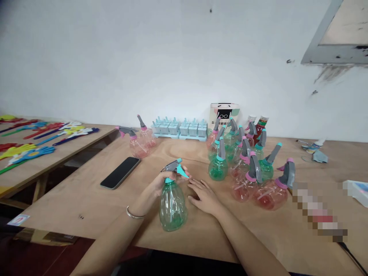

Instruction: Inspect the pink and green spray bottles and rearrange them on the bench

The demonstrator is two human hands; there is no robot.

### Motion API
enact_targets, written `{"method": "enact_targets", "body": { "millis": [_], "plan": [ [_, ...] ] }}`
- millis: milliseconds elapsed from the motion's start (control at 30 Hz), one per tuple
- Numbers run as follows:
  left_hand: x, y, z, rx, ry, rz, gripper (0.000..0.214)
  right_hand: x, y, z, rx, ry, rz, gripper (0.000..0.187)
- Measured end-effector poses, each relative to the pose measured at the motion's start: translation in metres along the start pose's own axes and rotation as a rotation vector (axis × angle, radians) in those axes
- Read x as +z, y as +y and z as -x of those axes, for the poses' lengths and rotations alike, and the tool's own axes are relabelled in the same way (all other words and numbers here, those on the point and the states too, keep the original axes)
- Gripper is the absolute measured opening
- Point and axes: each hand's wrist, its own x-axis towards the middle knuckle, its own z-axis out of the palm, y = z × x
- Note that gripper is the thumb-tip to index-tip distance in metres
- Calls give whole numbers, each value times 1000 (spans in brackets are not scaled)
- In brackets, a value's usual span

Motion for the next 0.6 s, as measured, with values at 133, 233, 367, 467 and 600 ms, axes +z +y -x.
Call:
{"method": "enact_targets", "body": {
  "millis": [133, 233, 367, 467, 600],
  "plan": [
    [3, 6, -9, -62, 38, -82, 26, -3, -1, 0, 13, -27, -15, 45],
    [6, 13, -18, -133, 22, -147, 21, -5, -3, 0, 15, -48, -26, 47],
    [8, 28, -32, -110, -89, -162, 27, -8, -4, 0, 25, -90, -31, 50],
    [9, 38, -43, -24, -82, -200, 30, -10, -3, -2, 20, -116, -32, 52],
    [13, 47, -52, 8, -5, -278, 23, -11, -1, -3, 2, -143, -39, 51]
  ]
}}
